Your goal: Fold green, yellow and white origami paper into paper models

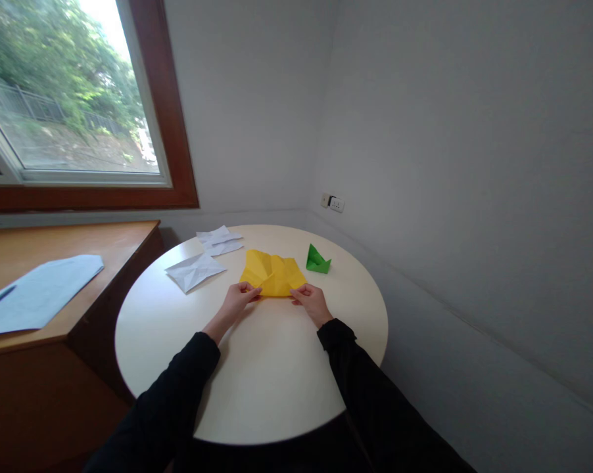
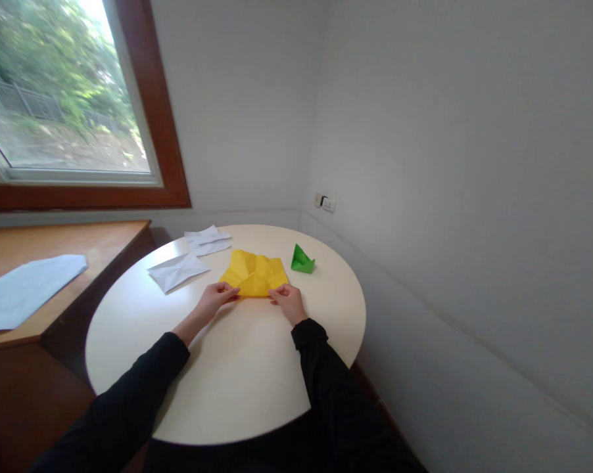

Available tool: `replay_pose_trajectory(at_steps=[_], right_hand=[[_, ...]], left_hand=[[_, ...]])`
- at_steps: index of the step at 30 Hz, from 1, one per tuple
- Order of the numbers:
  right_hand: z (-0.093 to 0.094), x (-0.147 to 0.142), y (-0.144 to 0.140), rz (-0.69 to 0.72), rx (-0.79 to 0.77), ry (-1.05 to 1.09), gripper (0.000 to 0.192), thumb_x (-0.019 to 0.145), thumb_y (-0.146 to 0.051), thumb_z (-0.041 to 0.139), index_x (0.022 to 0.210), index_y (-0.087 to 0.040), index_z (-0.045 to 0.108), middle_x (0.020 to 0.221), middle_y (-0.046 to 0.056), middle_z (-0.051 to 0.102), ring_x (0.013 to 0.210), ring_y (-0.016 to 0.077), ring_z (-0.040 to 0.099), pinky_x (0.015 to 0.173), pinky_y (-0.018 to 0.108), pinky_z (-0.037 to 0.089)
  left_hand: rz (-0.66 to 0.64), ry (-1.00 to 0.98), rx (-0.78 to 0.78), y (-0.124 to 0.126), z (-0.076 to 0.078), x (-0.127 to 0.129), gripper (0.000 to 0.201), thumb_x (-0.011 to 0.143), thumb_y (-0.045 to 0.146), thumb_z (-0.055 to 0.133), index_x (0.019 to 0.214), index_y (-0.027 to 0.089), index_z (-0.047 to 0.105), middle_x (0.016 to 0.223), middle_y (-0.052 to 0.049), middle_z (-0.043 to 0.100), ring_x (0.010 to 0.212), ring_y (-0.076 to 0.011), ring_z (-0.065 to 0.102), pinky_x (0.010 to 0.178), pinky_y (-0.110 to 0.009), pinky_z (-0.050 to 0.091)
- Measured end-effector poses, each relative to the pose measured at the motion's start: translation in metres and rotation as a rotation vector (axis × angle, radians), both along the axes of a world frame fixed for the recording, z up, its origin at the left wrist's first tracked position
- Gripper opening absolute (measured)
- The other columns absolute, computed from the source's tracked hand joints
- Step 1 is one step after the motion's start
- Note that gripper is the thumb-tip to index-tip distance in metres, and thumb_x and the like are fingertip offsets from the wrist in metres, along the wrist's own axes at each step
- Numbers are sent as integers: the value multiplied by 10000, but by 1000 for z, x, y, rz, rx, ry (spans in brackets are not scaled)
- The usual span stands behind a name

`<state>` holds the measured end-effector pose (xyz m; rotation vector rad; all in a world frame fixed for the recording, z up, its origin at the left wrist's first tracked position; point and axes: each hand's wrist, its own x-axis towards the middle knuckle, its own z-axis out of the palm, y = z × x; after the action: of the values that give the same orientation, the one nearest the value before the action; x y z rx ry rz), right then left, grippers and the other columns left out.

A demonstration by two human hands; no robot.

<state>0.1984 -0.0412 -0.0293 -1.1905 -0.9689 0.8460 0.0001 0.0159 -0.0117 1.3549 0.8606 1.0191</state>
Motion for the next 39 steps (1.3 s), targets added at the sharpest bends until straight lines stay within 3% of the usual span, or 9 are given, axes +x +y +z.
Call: replay_pose_trajectory(at_steps=[9,17,21,26,30,33,35,39], right_hand=[[1,-1,-1,-6,14,-18,352,539,-376,761,649,-189,483,483,-30,601,518,170,649,438,220,449],[1,-1,-2,22,-8,-48,275,619,-330,696,773,-171,534,459,-22,605,453,148,617,408,203,412],[1,-1,-1,34,-21,-63,216,622,-299,677,741,-166,556,442,-31,583,445,137,605,398,193,392],[-1,-1,2,31,-39,-77,182,611,-271,670,708,-164,560,435,-40,567,441,134,600,390,186,381],[-2,-1,2,26,-49,-82,175,621,-267,655,723,-164,557,450,-32,585,434,128,597,391,187,387],[-2,0,2,30,-50,-90,181,628,-281,651,732,-167,555,445,-33,589,420,128,589,384,190,385],[-2,0,2,37,-48,-96,187,632,-291,651,735,-169,554,443,-33,592,409,126,582,382,195,386],[-1,-1,1,60,-44,-103,200,625,-304,667,719,-170,553,449,-26,602,407,120,575,385,194,380]], left_hand=[[28,-31,35,-1,-2,3,317,611,340,729,728,154,501,676,1,592,627,-160,659,620,-283,520],[76,129,98,-3,0,2,232,724,298,595,891,161,509,595,14,582,527,-139,623,522,-247,490],[180,291,164,-2,0,-2,197,710,263,575,873,159,533,457,51,509,393,-122,512,421,-217,388],[383,440,298,1,4,-8,166,660,253,620,802,181,574,556,25,538,547,-149,545,527,-239,389],[473,503,481,-4,10,-8,156,761,261,497,864,188,587,514,42,482,506,-140,493,550,-255,400],[374,521,756,-13,12,-1,200,773,214,448,901,175,597,676,-20,601,621,-158,564,635,-285,462],[205,551,899,-20,10,6,277,767,196,458,1009,171,589,967,-90,648,882,-197,603,802,-331,474],[-98,884,956,-31,-1,20,543,798,288,485,1304,103,413,1380,-174,423,1298,-284,346,1073,-462,244]])
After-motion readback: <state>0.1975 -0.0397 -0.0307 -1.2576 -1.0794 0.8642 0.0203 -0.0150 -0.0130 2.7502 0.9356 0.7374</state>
